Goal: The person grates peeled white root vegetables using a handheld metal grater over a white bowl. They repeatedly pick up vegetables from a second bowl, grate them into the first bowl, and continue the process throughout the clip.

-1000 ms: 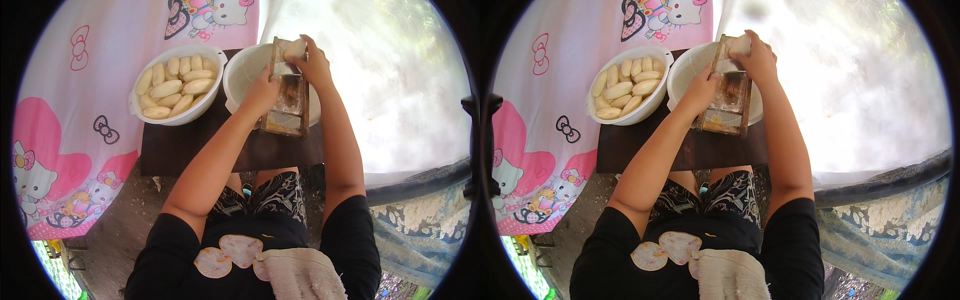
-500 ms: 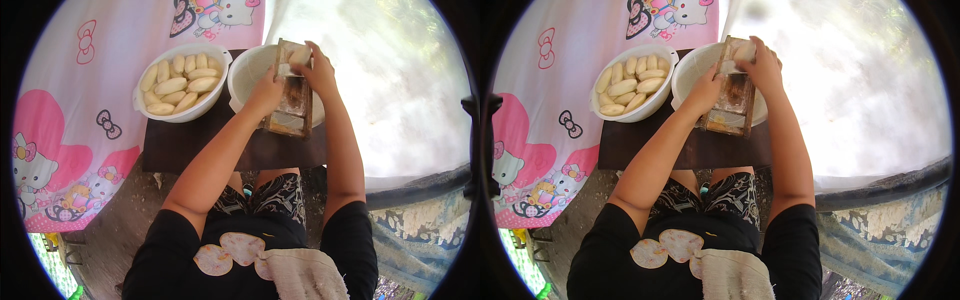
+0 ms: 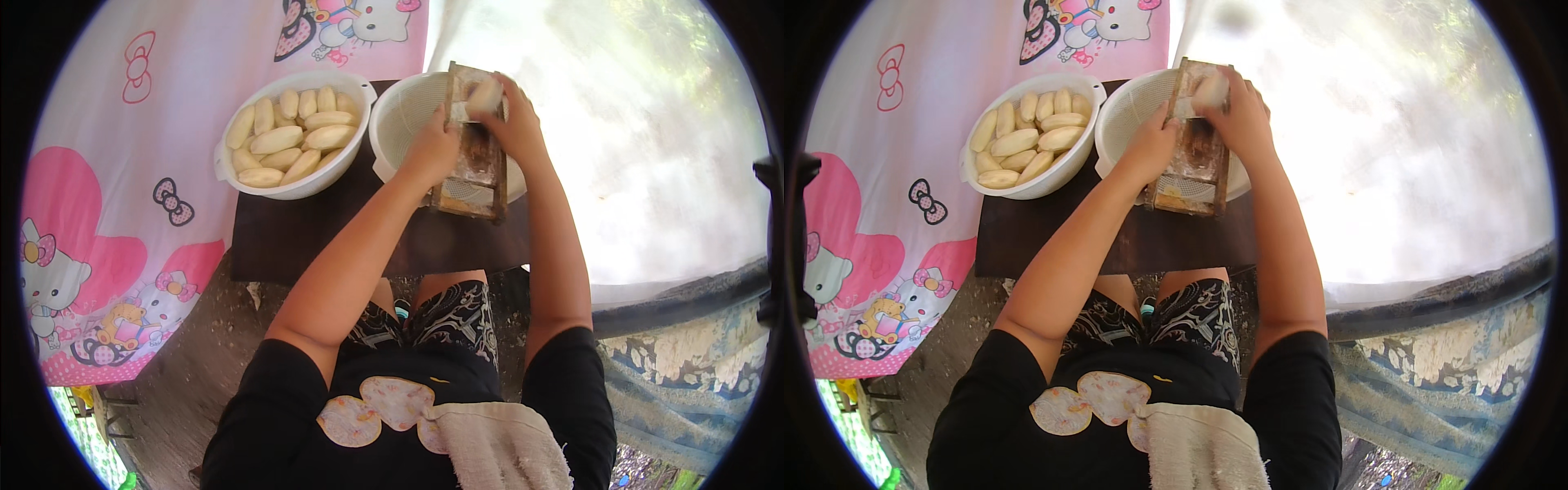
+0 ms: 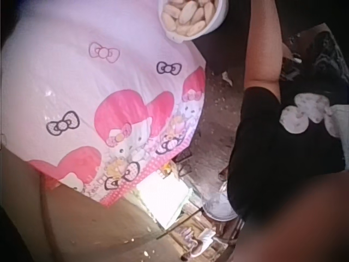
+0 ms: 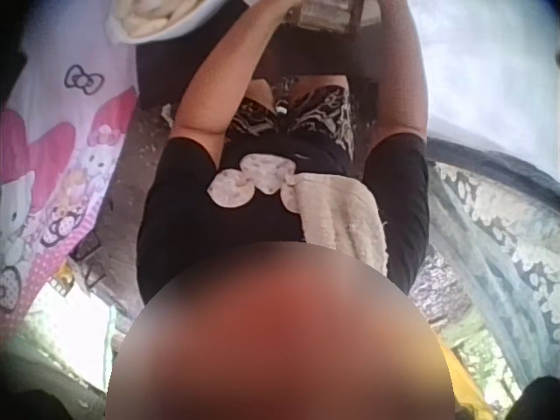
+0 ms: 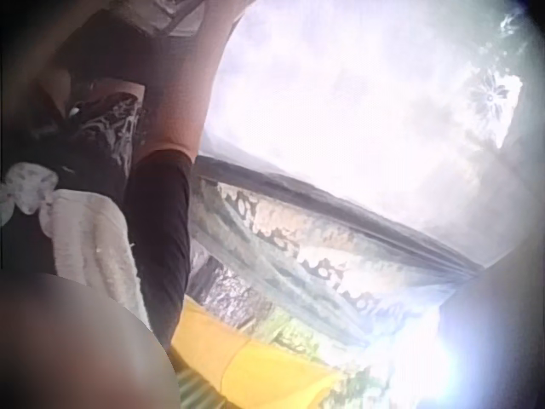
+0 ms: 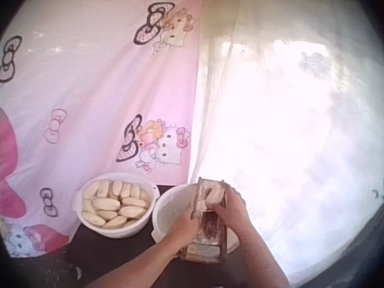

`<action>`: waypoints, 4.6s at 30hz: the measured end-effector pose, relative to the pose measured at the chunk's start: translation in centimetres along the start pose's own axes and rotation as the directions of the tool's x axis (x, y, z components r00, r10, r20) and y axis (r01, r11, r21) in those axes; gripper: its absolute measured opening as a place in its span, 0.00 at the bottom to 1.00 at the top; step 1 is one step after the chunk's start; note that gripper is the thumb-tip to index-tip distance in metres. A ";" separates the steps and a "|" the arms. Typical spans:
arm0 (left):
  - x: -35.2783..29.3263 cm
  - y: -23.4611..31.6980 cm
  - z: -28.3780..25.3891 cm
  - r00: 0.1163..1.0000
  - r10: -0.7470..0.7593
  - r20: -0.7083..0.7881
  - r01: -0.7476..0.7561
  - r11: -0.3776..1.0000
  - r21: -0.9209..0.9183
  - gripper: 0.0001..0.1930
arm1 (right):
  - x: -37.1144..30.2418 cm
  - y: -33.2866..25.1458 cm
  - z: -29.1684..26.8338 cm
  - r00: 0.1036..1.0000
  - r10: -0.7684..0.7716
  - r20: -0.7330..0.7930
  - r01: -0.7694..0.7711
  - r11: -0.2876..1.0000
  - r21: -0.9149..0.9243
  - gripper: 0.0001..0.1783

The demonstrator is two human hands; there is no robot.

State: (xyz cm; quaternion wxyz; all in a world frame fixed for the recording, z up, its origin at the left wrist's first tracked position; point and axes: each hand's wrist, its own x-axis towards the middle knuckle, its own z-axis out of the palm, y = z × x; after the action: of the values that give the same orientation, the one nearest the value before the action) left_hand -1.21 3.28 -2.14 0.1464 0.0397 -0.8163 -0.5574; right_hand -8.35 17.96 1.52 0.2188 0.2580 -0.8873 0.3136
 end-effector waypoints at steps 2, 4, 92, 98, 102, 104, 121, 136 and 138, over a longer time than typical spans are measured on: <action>-0.3 0.4 0.0 1.000 0.016 -0.004 -0.016 1.000 0.021 0.29 | 2.7 1.5 0.8 0.999 0.049 -0.008 -0.049 0.998 -0.027 0.39; -0.4 1.0 -0.2 1.000 0.019 -0.008 -0.018 0.999 0.045 0.30 | 3.6 1.6 0.6 0.997 0.077 -0.006 -0.077 0.997 0.017 0.39; 0.5 0.0 0.1 0.999 -0.035 0.004 0.035 0.999 0.022 0.29 | 1.6 0.8 0.1 0.994 0.002 0.106 -0.005 0.999 0.033 0.40; -0.3 1.3 -0.2 0.999 -0.026 0.021 0.025 0.997 0.071 0.29 | 2.5 0.9 -0.4 0.993 0.076 0.089 -0.085 0.992 0.098 0.38; -0.1 1.0 -0.1 0.999 -0.043 -0.006 0.043 0.998 0.051 0.30 | -4.8 -1.3 -3.0 0.977 -0.086 0.195 0.047 0.980 0.196 0.39; 0.1 0.5 0.2 0.999 -0.035 -0.005 0.035 0.998 0.052 0.30 | -5.4 -1.3 -2.9 0.980 -0.053 0.192 0.017 0.983 0.184 0.38; 0.9 -0.1 0.2 1.000 -0.014 -0.015 0.014 0.999 0.031 0.29 | -4.0 -2.4 -1.8 0.986 -0.105 0.130 0.085 0.985 0.147 0.37; 0.7 0.2 0.2 0.999 -0.034 -0.013 0.034 0.999 0.027 0.29 | -4.9 -2.2 -2.4 0.980 -0.093 0.174 0.061 0.982 0.180 0.36; 1.0 -0.2 0.2 1.000 -0.023 0.001 0.023 0.999 0.034 0.30 | -2.0 -0.7 -1.2 0.987 -0.082 0.140 0.048 0.972 0.230 0.36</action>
State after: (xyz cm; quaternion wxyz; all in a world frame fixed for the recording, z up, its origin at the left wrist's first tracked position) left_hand -2.23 3.16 -2.18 0.1386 0.0511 -0.8252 -0.5452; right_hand -6.13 18.89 1.64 0.1315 0.3328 -0.8506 0.3852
